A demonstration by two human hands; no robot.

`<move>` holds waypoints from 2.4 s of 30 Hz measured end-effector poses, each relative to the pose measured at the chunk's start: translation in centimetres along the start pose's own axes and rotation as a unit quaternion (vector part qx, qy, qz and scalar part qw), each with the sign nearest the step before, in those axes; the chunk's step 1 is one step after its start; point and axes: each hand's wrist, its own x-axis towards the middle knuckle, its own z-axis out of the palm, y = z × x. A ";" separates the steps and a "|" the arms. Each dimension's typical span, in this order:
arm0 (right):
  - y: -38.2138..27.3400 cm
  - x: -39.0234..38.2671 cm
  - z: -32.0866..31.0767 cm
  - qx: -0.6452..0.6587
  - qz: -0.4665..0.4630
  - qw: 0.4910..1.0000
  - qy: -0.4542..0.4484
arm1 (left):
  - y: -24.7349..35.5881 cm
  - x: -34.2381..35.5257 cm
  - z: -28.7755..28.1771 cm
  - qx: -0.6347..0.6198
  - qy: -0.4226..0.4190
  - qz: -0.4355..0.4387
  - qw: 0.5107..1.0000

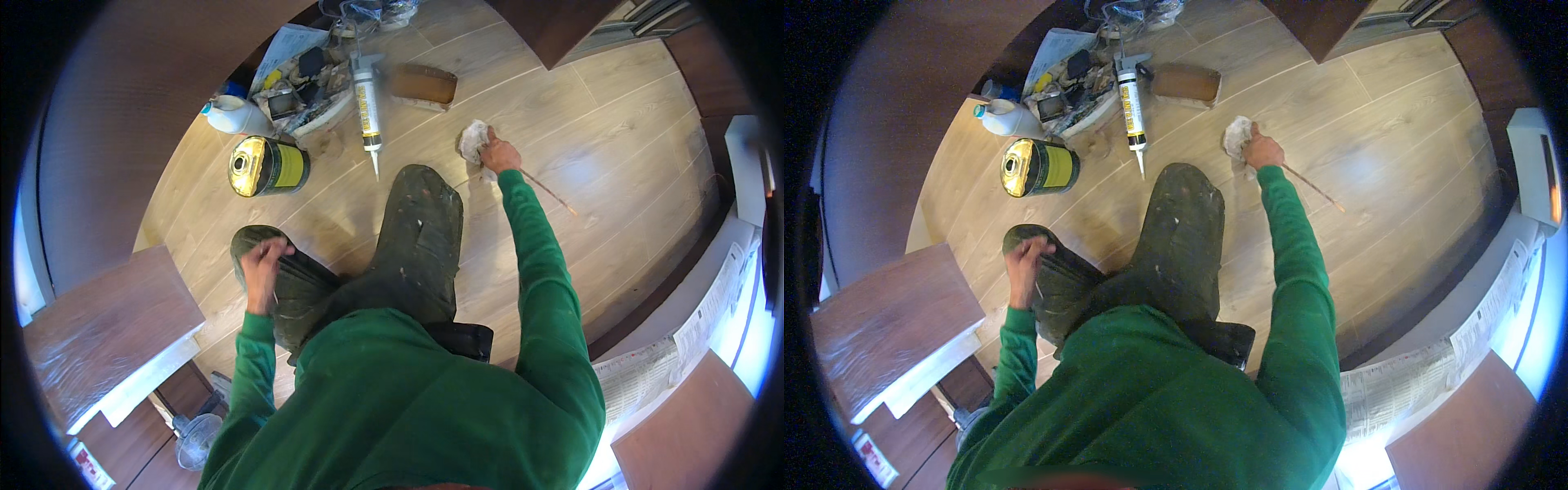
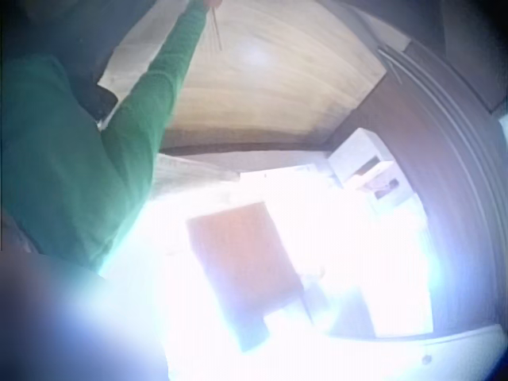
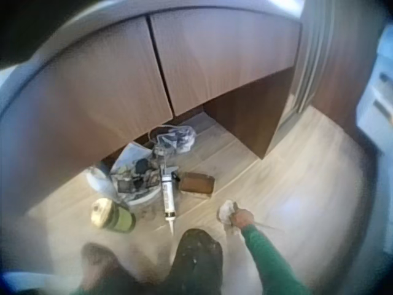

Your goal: The person scrapes a wooden surface with a putty knife and wipes it with a cloth. Then the person sits on the floor, opens a paint can, pours paint into a tray, and stirs it with a brush.

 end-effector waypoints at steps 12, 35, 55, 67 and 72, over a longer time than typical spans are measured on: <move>-2.8 -1.7 2.5 -0.180 -0.120 0.971 -0.100 | -0.9 -3.3 0.1 -0.060 0.021 -0.007 0.998; -18.2 -33.9 -18.2 0.067 -0.356 0.930 0.053 | 6.3 -8.3 12.6 -0.375 -0.268 0.173 0.870; -20.5 -33.6 -23.0 0.240 -0.328 0.913 0.024 | 7.8 -3.6 5.5 -0.379 -0.384 0.082 0.838; -22.3 -33.5 -24.1 0.224 -0.305 0.926 0.024 | 2.8 -0.6 9.5 -0.692 -0.520 0.015 0.502; -22.3 -33.6 -24.2 0.264 -0.350 0.895 0.087 | 2.5 1.0 8.2 -0.692 -0.414 -0.062 0.588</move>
